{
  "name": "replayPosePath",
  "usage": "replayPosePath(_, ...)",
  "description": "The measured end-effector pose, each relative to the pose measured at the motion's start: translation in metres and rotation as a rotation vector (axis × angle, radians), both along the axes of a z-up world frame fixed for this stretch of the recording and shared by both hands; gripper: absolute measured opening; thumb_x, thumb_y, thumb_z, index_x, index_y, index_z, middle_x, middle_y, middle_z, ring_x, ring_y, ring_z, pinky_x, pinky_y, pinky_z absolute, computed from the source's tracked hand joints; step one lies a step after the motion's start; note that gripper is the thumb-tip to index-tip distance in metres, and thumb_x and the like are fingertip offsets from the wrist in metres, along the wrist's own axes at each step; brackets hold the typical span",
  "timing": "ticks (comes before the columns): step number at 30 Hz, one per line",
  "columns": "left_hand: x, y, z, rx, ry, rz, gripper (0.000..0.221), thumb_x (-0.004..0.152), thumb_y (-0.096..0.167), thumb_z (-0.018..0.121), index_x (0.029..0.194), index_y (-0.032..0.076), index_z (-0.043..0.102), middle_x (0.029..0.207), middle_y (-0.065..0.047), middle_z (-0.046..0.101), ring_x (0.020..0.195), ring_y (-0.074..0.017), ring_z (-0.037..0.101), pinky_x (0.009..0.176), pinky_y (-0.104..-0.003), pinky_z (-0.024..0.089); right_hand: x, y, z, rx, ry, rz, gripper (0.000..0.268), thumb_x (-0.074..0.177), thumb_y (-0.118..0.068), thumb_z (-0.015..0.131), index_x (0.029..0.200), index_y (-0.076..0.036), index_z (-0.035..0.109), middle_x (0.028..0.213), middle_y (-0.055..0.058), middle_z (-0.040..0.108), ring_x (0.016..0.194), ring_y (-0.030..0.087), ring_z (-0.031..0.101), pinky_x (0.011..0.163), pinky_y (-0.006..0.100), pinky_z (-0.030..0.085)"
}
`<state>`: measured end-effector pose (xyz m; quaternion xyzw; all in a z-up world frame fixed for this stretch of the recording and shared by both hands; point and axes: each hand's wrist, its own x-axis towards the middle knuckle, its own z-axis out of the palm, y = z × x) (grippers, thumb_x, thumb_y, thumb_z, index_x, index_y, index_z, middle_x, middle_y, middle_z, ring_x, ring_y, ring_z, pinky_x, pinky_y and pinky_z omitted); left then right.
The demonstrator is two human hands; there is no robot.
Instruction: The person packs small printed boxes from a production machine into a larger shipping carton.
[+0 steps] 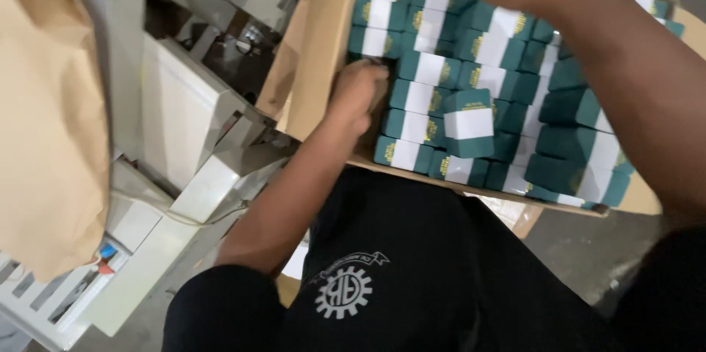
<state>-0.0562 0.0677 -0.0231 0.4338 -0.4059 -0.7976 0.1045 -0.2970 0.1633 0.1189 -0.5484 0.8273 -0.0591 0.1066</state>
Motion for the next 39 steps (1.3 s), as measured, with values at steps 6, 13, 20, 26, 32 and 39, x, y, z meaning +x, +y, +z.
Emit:
replayPosePath(6, 0.039, 0.026, 0.005, -0.331, 0.166, -0.172, 0.045, 0.098, 0.002, 0.064, 0.141, 0.003, 0.052, 0.136, -0.003, 0.061, 0.13, -0.0164, 0.059, 0.109, -0.028, 0.046, 0.097, 0.055, 0.092, 0.733, -0.014, -0.087, 0.095, 0.097, -0.079, 0.035, 0.169, -0.016, 0.026, 0.072, 0.013, 0.077, 0.065, 0.026, 0.075, 0.064, 0.041, 0.058)
replayPosePath(13, 0.073, 0.008, 0.083, -0.944, 0.129, 0.004, 0.03, 0.107, 0.006, 0.056, 0.136, 0.001, 0.064, 0.134, -0.015, 0.073, 0.127, -0.0261, 0.071, 0.115, -0.039, 0.057, 0.124, 0.077, 0.054, 0.824, -0.043, 0.019, 0.108, 0.095, -0.077, 0.041, 0.173, -0.011, 0.006, 0.079, 0.012, 0.071, 0.061, 0.026, 0.072, 0.052, 0.041, 0.057)
replayPosePath(20, 0.088, -0.024, 0.047, -1.411, -0.217, -0.15, 0.058, 0.092, 0.021, 0.076, 0.138, -0.008, 0.055, 0.138, -0.029, 0.059, 0.129, -0.045, 0.057, 0.108, -0.051, 0.048, 0.12, 0.092, 0.037, 0.503, -0.039, -0.141, 0.097, 0.087, -0.055, 0.065, 0.164, -0.012, 0.024, 0.087, 0.019, 0.072, 0.061, 0.035, 0.073, 0.055, 0.046, 0.061)
replayPosePath(26, 0.098, -0.033, 0.028, -1.216, -0.262, -0.248, 0.051, 0.094, 0.02, 0.071, 0.136, -0.006, 0.058, 0.134, -0.026, 0.065, 0.118, -0.0434, 0.065, 0.097, -0.048, 0.055, 0.13, 0.065, 0.077, 0.249, 0.004, -0.177, 0.095, 0.085, -0.038, 0.081, 0.161, -0.003, 0.035, 0.094, 0.022, 0.072, 0.08, 0.034, 0.076, 0.065, 0.044, 0.062)
replayPosePath(32, 0.1, -0.035, 0.021, -1.158, -0.231, -0.237, 0.041, 0.097, 0.022, 0.066, 0.133, 0.001, 0.063, 0.122, -0.022, 0.072, 0.103, -0.0424, 0.071, 0.089, -0.05, 0.057, 0.134, 0.005, 0.028, -0.174, -0.296, 0.046, 0.076, 0.094, -0.025, 0.082, 0.152, -0.001, 0.04, 0.121, 0.027, 0.067, 0.114, 0.036, 0.07, 0.096, 0.044, 0.058)
replayPosePath(39, 0.105, -0.039, 0.027, -1.063, -0.236, -0.213, 0.04, 0.097, 0.024, 0.063, 0.133, 0.005, 0.063, 0.12, -0.019, 0.073, 0.101, -0.0421, 0.071, 0.088, -0.051, 0.057, 0.141, -0.021, -0.044, -0.11, -0.307, 0.156, 0.073, 0.094, -0.025, 0.082, 0.153, -0.005, 0.042, 0.12, 0.025, 0.06, 0.106, 0.041, 0.068, 0.088, 0.048, 0.056)
